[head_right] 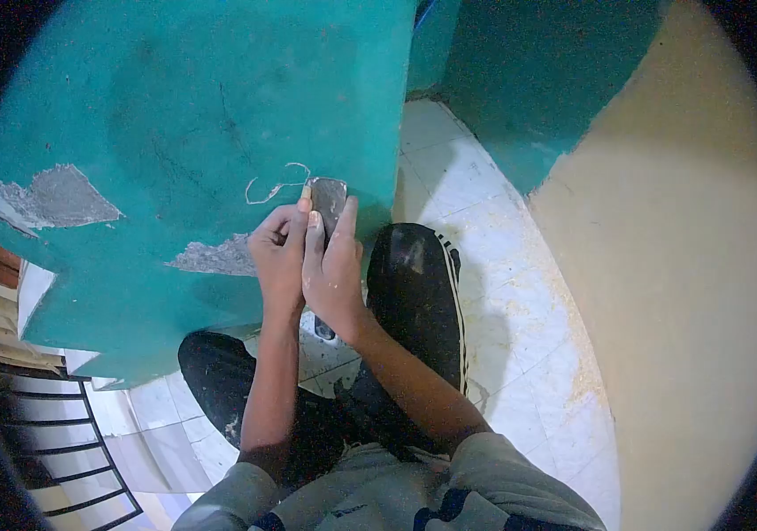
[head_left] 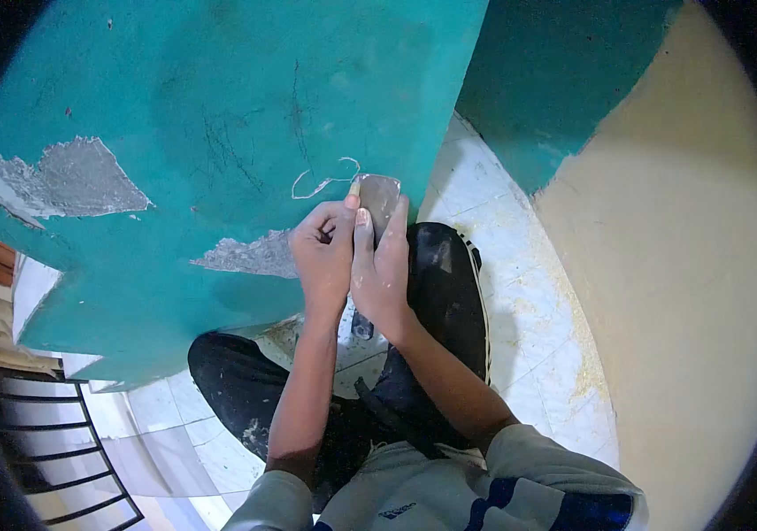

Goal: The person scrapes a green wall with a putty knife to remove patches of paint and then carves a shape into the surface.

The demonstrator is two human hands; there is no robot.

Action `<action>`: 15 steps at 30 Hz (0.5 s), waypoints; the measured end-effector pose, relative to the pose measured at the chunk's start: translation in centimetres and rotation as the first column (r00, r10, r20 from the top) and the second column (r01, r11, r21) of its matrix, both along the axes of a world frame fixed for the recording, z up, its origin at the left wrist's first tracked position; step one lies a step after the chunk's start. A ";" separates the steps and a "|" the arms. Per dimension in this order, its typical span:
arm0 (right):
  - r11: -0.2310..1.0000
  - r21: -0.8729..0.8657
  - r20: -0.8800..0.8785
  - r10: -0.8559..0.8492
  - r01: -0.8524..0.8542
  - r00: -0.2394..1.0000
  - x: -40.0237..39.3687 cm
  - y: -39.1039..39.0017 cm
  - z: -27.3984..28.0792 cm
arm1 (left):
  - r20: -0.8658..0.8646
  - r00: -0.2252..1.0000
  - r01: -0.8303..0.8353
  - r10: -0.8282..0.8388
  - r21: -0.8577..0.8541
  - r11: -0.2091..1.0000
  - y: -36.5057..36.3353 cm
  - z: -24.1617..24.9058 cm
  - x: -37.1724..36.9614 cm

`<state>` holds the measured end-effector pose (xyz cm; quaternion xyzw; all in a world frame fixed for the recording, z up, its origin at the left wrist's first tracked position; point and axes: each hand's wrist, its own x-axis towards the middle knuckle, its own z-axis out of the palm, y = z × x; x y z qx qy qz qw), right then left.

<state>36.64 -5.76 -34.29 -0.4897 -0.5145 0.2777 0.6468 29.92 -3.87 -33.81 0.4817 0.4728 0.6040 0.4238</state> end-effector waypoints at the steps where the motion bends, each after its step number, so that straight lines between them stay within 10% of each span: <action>1: 0.999 0.036 -0.018 -0.003 0.003 1.000 -0.1 0.1 0.0 | -0.005 1.000 0.013 -0.013 0.009 1.000 0.1 0.0 -0.1; 15: 0.998 0.046 -0.155 0.059 -0.052 0.986 -1.2 0.2 -0.8 | -0.054 0.998 -0.018 0.022 0.062 0.998 -0.2 0.2 -0.9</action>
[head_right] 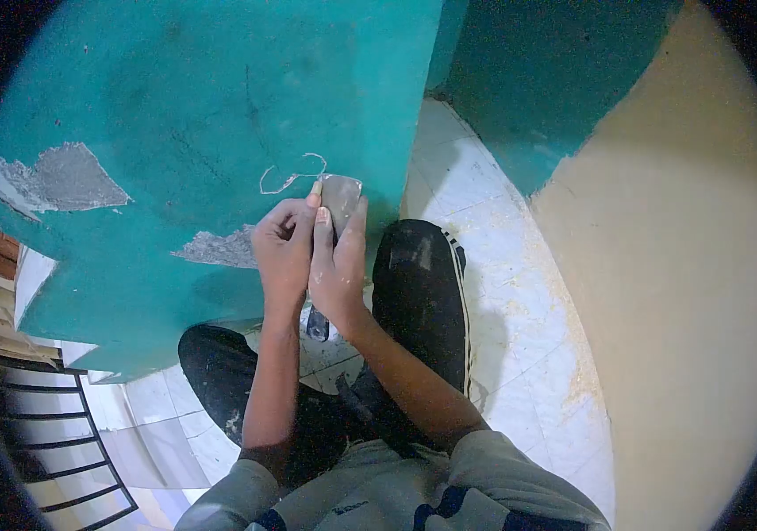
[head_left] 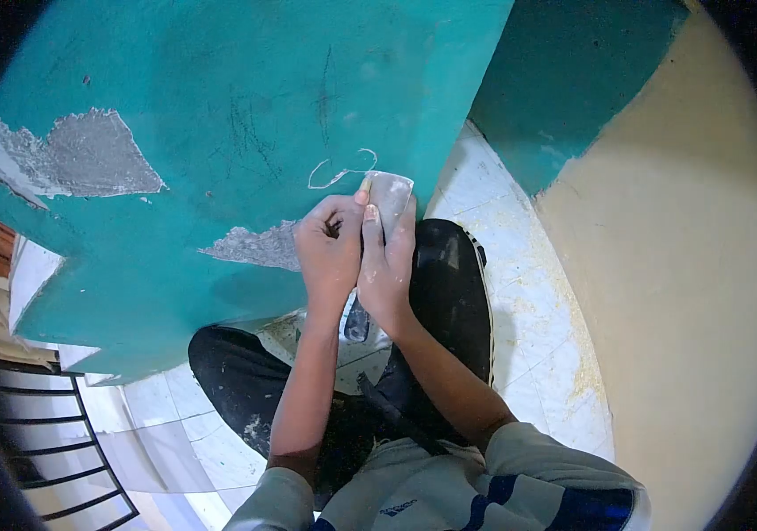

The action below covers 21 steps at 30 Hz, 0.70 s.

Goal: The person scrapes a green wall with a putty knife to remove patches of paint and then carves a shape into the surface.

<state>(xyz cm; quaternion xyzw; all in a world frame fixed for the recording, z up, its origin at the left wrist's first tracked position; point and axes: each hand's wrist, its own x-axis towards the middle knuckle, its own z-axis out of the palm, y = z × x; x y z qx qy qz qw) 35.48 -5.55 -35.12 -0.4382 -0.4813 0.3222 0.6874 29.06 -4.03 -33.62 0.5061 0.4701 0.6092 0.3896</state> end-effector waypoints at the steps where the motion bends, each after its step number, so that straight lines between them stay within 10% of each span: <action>1: 0.999 0.018 -0.044 0.032 -0.031 0.998 0.0 0.1 -0.3 | -0.027 1.000 -0.009 0.009 -0.004 1.000 0.0 0.1 0.0; 8: 0.980 -0.130 -0.355 0.096 -0.151 0.930 -0.3 -1.7 2.1 | -0.011 0.998 0.061 -0.061 -0.048 0.997 -0.3 1.7 -0.9; 10: 0.995 -0.036 0.078 -0.087 0.090 0.993 -0.9 -0.7 1.4 | 0.010 0.995 0.095 -0.095 -0.072 0.993 -0.2 2.1 -1.3; 12: 0.946 -0.235 -0.587 0.044 -0.222 0.808 -1.3 -2.0 3.7 | -0.014 0.993 0.117 -0.119 -0.091 0.989 0.0 2.5 -1.7; 21: 0.904 -0.249 -0.722 0.066 -0.348 0.689 -1.9 -2.7 6.6 | -0.158 0.975 0.144 -0.155 -0.080 0.986 0.0 4.3 -2.8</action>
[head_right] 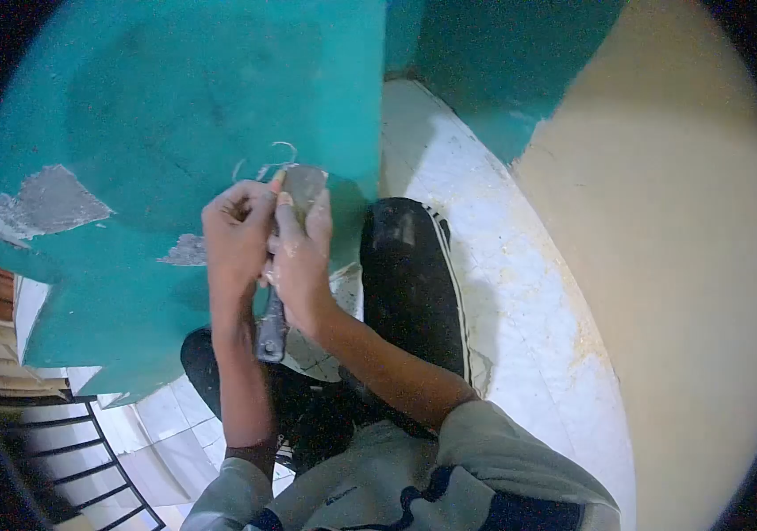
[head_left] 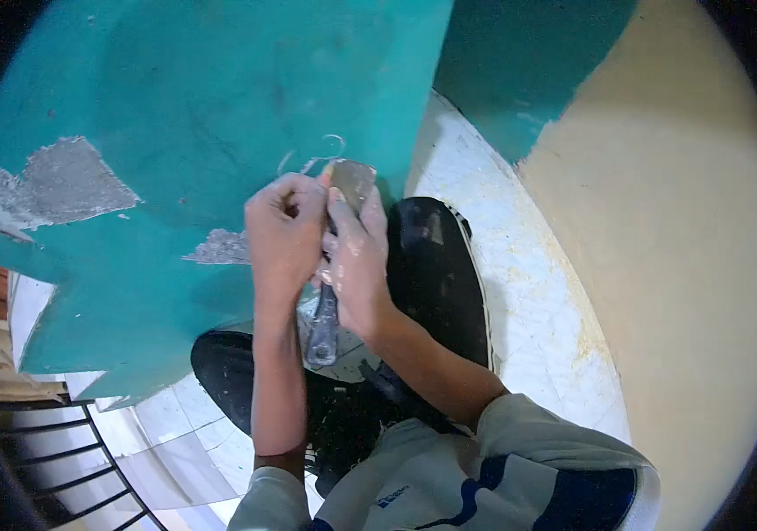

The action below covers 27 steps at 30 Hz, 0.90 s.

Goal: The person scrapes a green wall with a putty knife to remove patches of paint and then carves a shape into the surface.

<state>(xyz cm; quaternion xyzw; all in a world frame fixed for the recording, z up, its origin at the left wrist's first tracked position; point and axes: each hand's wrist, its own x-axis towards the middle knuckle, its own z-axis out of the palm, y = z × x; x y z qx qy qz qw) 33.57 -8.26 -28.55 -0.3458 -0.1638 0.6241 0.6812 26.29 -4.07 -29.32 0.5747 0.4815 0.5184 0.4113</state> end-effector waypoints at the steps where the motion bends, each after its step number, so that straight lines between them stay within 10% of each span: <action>1: 1.000 -0.011 -0.015 0.010 -0.010 1.000 0.0 -0.2 0.0 | 0.011 1.000 0.013 -0.013 -0.014 1.000 -0.1 0.1 0.0; 27: 0.997 -0.012 -0.104 0.071 -0.073 0.992 -0.3 -0.4 0.1 | -0.006 0.999 0.043 -0.043 -0.049 0.998 -0.4 1.7 -0.9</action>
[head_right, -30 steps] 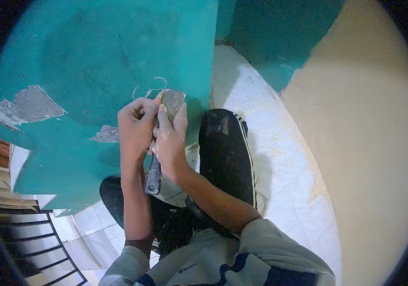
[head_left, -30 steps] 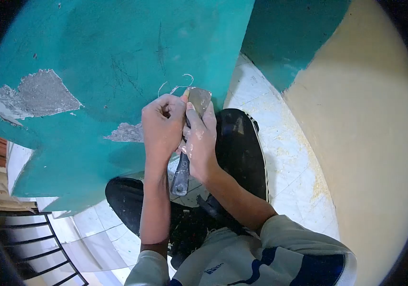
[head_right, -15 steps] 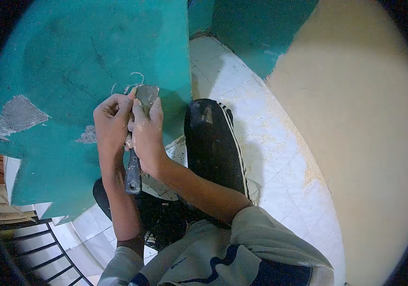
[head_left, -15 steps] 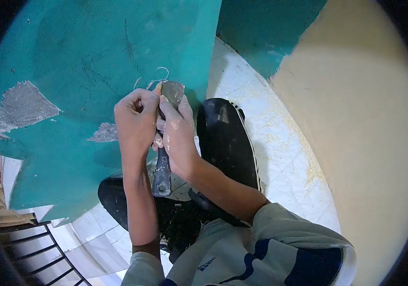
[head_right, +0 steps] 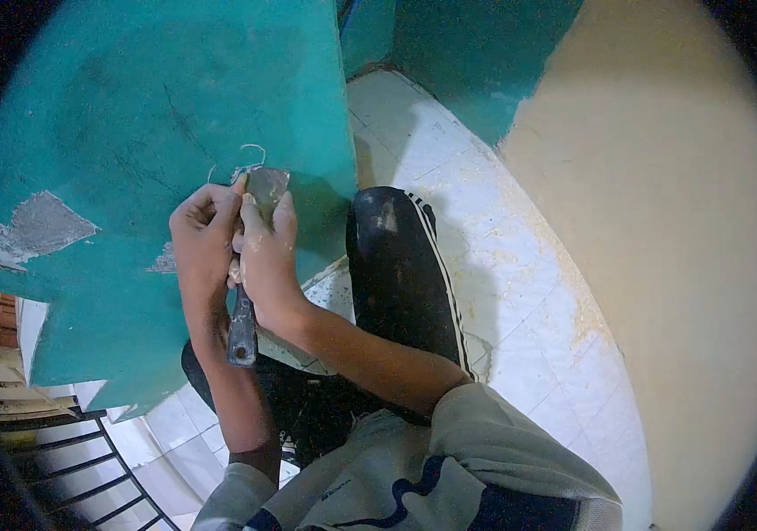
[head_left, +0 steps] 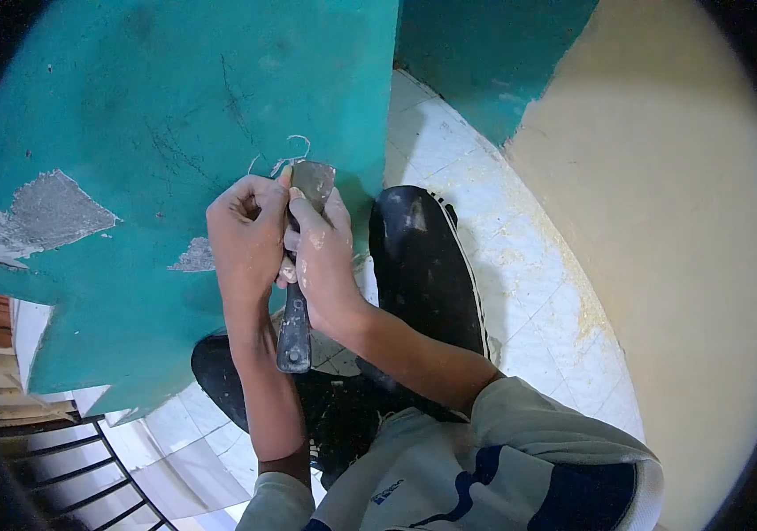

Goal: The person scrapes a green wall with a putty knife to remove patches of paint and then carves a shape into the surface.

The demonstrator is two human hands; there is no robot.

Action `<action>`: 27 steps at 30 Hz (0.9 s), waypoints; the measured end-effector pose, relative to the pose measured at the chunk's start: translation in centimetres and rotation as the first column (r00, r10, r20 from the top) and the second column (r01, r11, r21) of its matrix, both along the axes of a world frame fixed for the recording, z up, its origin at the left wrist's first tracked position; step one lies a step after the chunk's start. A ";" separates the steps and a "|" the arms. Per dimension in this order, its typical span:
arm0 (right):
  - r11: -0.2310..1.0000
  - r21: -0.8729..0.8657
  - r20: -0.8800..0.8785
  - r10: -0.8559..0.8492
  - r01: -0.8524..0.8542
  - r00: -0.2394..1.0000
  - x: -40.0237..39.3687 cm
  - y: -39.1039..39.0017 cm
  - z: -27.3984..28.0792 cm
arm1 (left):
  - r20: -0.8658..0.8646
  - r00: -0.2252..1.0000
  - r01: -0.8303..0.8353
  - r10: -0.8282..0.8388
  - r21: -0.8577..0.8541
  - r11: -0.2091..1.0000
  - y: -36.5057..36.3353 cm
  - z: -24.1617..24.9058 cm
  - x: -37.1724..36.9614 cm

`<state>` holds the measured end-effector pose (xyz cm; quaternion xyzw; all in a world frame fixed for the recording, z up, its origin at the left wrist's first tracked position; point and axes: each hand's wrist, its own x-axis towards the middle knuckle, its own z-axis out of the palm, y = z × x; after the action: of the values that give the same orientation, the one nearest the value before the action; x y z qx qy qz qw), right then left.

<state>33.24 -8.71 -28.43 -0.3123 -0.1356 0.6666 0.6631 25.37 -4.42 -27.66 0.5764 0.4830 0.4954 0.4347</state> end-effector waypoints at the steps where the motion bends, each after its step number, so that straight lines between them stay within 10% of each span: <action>1: 1.000 -0.005 -0.003 -0.009 0.009 1.000 -0.2 0.1 0.1 | 0.003 1.000 0.000 0.000 0.011 1.000 0.0 0.0 -0.1; 18: 0.995 -0.099 0.026 0.001 0.002 1.000 -0.1 -0.5 0.8 | -0.101 0.991 -0.081 0.088 0.067 0.994 -0.8 0.4 0.4; 24: 0.924 0.119 -0.009 0.366 -0.362 0.931 5.0 -1.8 -1.5 | -0.065 0.976 -0.195 0.206 0.144 0.970 -3.2 -2.5 1.8; 27: 0.874 0.139 0.391 0.383 -0.465 0.837 7.0 -4.0 -2.9 | 0.084 0.960 -0.277 0.267 0.149 0.949 -4.3 -4.5 3.2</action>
<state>40.23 -12.75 -31.34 -0.3096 -0.3935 0.7106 0.4942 28.53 -8.68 -32.15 0.5216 0.5027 0.6054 0.3297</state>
